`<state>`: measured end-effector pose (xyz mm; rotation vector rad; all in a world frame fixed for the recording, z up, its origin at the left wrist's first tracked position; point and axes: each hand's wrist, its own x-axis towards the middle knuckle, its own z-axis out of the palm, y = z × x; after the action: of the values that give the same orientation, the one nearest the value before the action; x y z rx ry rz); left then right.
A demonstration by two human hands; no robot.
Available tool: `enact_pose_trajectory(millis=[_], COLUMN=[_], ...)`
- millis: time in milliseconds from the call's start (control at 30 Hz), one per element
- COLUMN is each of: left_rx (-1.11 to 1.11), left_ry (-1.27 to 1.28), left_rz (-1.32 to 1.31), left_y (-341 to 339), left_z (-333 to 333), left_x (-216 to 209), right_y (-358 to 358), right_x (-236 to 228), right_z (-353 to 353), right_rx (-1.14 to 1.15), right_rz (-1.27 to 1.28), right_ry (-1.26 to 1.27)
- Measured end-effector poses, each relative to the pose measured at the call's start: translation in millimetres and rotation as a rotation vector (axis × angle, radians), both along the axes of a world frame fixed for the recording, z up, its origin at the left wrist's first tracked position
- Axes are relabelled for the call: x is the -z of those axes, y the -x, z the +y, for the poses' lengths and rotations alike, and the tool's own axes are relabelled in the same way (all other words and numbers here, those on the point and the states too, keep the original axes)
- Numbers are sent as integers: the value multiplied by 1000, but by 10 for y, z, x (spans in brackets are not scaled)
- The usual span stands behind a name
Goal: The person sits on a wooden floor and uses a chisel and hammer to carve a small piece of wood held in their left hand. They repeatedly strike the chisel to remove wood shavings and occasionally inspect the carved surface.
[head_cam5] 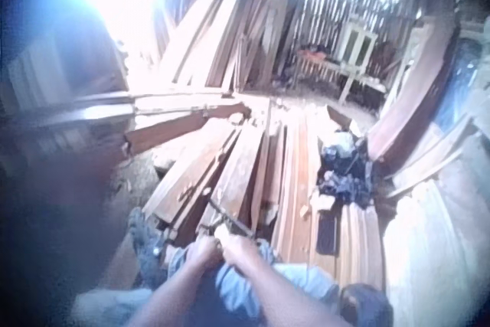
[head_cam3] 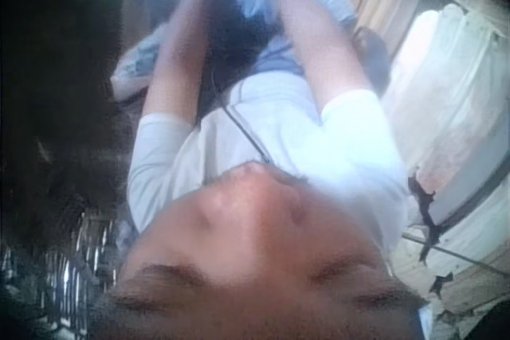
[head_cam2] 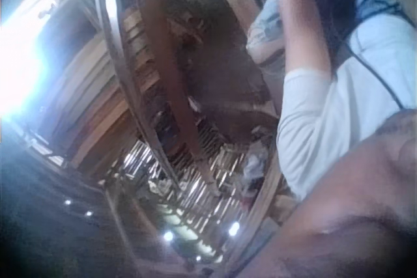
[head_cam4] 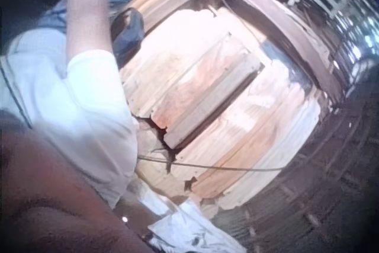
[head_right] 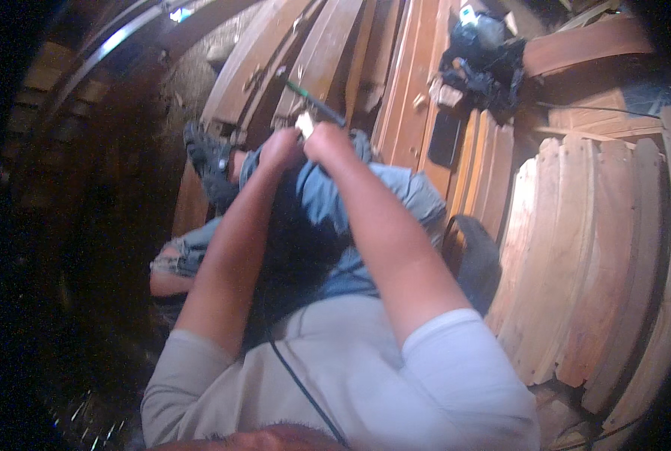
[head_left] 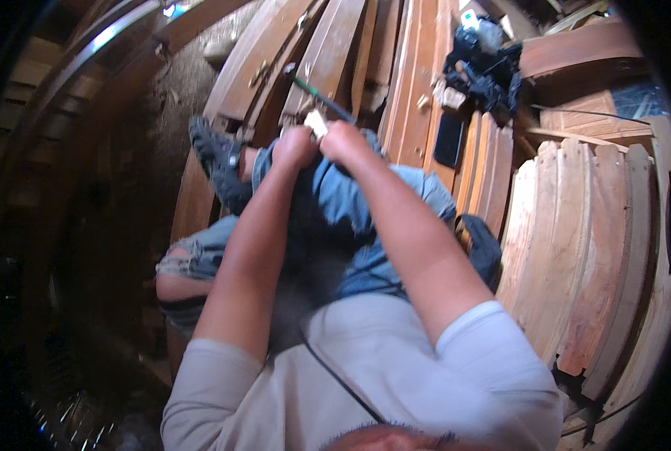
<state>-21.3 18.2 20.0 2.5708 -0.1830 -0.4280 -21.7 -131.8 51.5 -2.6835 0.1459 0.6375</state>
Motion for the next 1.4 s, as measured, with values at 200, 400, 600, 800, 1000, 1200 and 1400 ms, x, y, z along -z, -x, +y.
enact_pose_trajectory(millis=[200,400,600,800,1000,1200,1400], left_rx=[-13,-47,-30,-30,-42,-28,-9], left_ry=[17,1,9,4,4,54,10], left_rz=[11,45,64,50,56,7,12], left_y=[110,98,52,67,40,-6,-109], left_z=[-17,-39,-26,-42,-25,16,38], left_x=[-208,-276,-234,-294,-241,-61,28], right_y=[274,575,627,526,580,623,630], right_x=[-177,-558,-677,-649,-555,-630,-725], right_z=[-291,-490,-477,-379,-291,-215,-130], right_rx=[117,15,15,54,24,46,68], right_rz=[-48,-2,27,66,-8,-36,8], right_ry=[-229,-214,-193,-206,-140,-104,-68])
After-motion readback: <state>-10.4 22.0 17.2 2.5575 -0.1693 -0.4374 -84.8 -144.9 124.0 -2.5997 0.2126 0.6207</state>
